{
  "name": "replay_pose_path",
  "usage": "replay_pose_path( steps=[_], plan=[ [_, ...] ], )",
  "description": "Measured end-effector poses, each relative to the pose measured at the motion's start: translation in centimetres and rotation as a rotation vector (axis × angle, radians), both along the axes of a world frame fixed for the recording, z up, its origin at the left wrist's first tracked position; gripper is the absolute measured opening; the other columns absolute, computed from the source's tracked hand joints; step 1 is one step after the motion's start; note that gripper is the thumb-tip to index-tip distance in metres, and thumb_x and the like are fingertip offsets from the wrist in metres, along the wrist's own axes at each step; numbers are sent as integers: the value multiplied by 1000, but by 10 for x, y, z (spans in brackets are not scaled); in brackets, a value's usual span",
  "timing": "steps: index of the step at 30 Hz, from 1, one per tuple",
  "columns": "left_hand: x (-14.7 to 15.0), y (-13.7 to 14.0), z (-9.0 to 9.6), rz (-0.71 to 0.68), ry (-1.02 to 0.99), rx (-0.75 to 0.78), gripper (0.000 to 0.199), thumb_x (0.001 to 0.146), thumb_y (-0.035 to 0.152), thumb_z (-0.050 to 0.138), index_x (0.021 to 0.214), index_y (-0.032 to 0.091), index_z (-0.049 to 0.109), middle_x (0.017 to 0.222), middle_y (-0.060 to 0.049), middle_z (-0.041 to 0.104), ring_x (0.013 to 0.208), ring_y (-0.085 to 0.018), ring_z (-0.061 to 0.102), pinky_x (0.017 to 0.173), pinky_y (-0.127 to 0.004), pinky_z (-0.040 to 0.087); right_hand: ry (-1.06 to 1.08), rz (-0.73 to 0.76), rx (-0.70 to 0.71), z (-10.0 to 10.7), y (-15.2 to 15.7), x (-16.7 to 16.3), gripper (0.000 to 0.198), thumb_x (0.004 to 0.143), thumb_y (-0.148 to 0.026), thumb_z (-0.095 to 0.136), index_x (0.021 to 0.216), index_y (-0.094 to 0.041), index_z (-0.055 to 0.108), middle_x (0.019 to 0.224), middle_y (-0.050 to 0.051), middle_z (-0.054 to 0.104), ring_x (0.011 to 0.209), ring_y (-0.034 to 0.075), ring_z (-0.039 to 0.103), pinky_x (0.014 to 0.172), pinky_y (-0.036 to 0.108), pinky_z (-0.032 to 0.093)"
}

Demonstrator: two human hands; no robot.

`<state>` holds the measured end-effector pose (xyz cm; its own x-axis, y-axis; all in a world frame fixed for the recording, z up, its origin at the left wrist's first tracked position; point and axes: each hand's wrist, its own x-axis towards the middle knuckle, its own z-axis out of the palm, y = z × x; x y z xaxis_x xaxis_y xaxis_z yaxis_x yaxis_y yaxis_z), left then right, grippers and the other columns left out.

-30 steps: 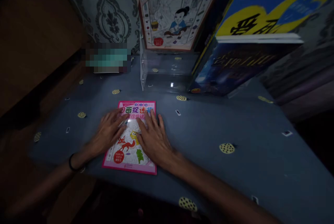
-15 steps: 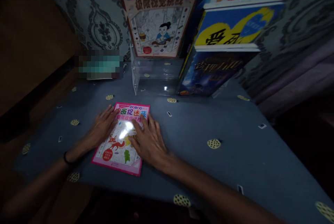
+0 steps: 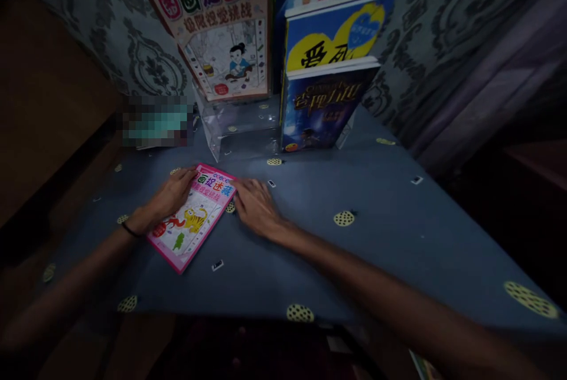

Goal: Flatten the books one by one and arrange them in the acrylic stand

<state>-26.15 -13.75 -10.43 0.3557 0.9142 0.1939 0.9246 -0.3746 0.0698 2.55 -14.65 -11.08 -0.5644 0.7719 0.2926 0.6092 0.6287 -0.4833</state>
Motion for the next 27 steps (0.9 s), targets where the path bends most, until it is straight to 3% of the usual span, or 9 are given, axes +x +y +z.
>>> replay_pose_path(
  steps=[5, 12, 16, 19, 27],
  plan=[
    [17, 4, -12, -21, -94, 85, 40, 95, 12, 43, 131, 16, 60, 132, -16, 65, 121, -26, 62, 107, -50, 51, 158, 31, -78, -12, 20, 6, 48, 97, -17, 42, 142, -20, 55, 138, 11, 66, 126, 27, 57, 106, 48, 46],
    [63, -7, 0, -262, -229, 47, 36, 98, 14, 44, 128, 19, 64, 127, -11, 66, 116, -23, 62, 102, -45, 53, 323, -37, -247, -15, 36, 13, 46, 91, -10, 45, 134, -21, 57, 117, 7, 76, 117, 23, 64, 104, 46, 49],
    [88, -13, 5, -326, -292, 36, 42, 98, 7, 42, 130, 22, 64, 120, -10, 66, 109, -22, 60, 94, -42, 54, 414, -24, -283, -15, 38, 15, 47, 91, -6, 43, 134, -19, 57, 112, 7, 77, 114, 22, 67, 103, 44, 49],
    [94, -11, 2, -357, -264, 60, 43, 97, 6, 43, 130, 22, 65, 116, -10, 65, 103, -22, 59, 88, -40, 53, 444, -22, -277, -14, 36, 17, 45, 92, -6, 42, 132, -18, 57, 109, 8, 78, 112, 21, 68, 102, 44, 50],
    [95, -7, -5, -326, -138, 79, 47, 96, 3, 45, 130, 27, 67, 118, -9, 63, 106, -23, 55, 91, -41, 50, 446, -44, -296, -12, 36, 17, 43, 91, -4, 44, 130, -18, 58, 108, 8, 78, 109, 22, 68, 98, 42, 51]
  ],
)
